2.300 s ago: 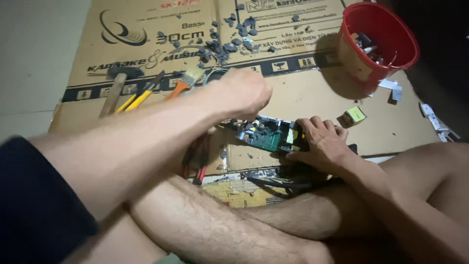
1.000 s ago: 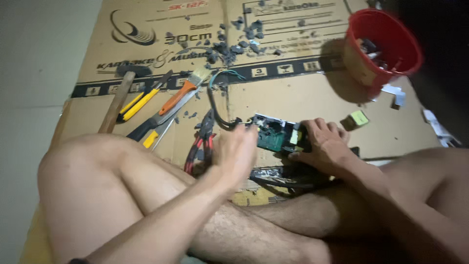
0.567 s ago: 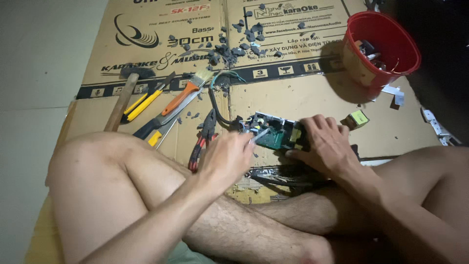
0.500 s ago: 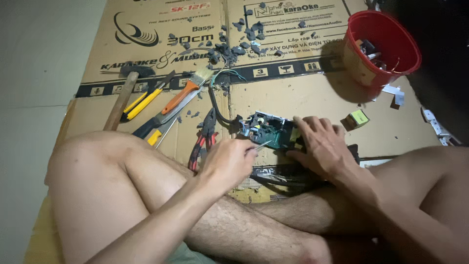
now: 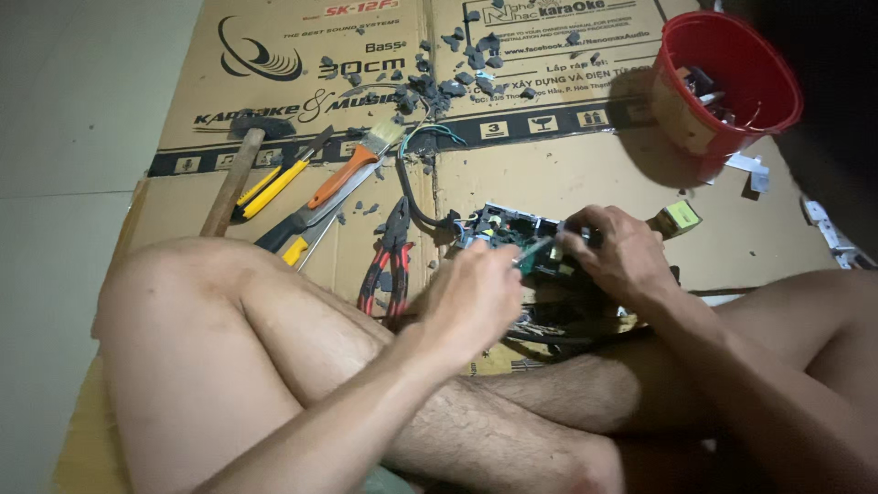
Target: The person sits on the floor and uses a hammer to break apart a black electronic device, likely a power supply unit. They then use pliers and a screwdriver to further dismantle the device, removing internal components and wires.
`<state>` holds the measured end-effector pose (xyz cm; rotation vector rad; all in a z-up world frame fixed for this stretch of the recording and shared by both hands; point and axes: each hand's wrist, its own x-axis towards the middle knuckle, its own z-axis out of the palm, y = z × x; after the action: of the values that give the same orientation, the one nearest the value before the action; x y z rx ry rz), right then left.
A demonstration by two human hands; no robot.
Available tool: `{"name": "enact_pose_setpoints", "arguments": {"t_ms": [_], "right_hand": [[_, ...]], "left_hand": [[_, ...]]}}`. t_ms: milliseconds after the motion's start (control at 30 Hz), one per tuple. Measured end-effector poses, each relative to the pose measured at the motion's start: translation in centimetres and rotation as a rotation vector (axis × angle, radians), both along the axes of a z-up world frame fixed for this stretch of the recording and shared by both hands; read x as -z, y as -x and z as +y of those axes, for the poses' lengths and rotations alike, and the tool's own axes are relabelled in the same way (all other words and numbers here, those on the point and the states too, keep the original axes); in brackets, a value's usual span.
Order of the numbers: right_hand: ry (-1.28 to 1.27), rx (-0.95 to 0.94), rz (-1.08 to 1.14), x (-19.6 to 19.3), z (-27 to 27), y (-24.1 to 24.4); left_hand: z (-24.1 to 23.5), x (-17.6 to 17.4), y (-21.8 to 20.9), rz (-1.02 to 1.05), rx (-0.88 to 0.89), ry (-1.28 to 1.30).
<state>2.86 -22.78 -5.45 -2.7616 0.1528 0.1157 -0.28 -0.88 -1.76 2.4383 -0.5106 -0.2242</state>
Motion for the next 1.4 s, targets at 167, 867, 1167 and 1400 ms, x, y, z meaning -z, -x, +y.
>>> {"name": "enact_pose_setpoints", "arguments": {"t_ms": [167,867,1167,1400], "right_hand": [[-0.013,0.021,0.109,-2.6,0.1,0.6],[0.09,0.038,0.151,3.6,-2.7,0.8],[0.014,0.039,0.142,-0.3,-0.8,0.6],[0.0,-0.09,0.016,2.0,-1.5,-1.6]], "left_hand": [[-2.0,-2.3,1.4,0.052,-0.033,0.066],[-5.5,-1.9,-0.9,0.319,-0.085,0.01],[-5.4,0.3,-3.3,0.916,-0.549,0.679],[-3.8,3.3,-3.4,0.622,-0.344,0.331]]}}
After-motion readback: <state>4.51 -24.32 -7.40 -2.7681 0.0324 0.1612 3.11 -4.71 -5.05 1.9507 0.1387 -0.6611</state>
